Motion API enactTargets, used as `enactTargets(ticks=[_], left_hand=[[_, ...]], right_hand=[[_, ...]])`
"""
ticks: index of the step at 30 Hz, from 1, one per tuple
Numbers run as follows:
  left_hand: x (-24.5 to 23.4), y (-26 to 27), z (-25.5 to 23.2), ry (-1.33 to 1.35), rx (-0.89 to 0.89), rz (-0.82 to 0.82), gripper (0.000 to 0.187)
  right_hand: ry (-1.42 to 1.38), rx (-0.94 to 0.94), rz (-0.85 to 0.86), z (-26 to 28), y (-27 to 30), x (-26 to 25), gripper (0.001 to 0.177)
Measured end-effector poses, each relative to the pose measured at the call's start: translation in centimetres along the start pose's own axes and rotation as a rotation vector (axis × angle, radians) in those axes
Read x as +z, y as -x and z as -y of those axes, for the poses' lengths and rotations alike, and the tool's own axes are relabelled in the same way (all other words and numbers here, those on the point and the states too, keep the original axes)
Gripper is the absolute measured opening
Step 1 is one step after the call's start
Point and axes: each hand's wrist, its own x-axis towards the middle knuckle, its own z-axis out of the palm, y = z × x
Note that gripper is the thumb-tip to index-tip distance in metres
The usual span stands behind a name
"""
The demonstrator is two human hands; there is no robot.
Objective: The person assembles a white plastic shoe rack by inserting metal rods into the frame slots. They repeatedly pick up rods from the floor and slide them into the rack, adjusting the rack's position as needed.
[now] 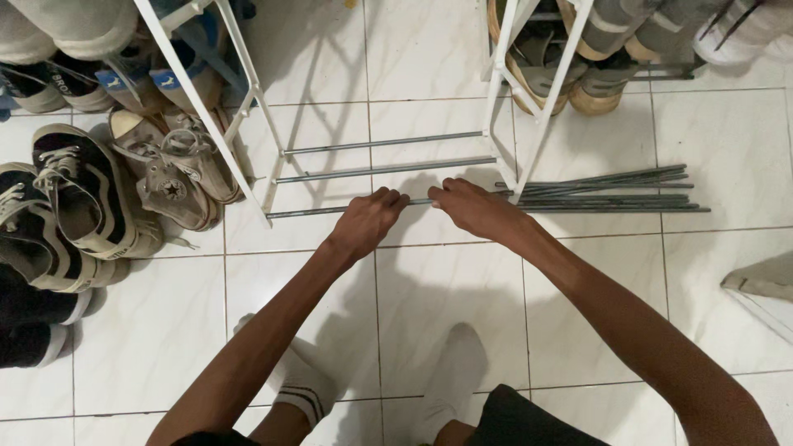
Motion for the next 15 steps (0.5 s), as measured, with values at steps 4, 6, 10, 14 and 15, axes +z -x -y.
enactTargets(ticks=[4,6,10,14,15], left_hand=[[-0.9,-0.3,0.5,-0.004,0.032,-0.084,0.041],[-1.2,-0.6,0.8,-0.005,0.001,-0.062,0.040],[-1.4,-0.3,0.9,-0.041,-0.035,0.004,0.035],[-1.2,0.1,0.4,-0.051,-0.028,0.001,0.036],[-1.3,0.0,0.4,-0.057,-0.014,-0.017,0.038]], right_hand=[[-0.016,-0.052,-0.025,-1.1,-1.1,0.1,0.028],[0.010,-0.290,-0.221,-1.5,-1.3,0.0,0.028],[-0.095,0.013,0.102,-0.5,-2.2,-1.0,0.027],[-0.110,-0.050,0.117,-0.2,-1.8,-1.5,0.026],[-0.111,-0.047,0.120,-0.1,-1.7,-1.6,0.026]])
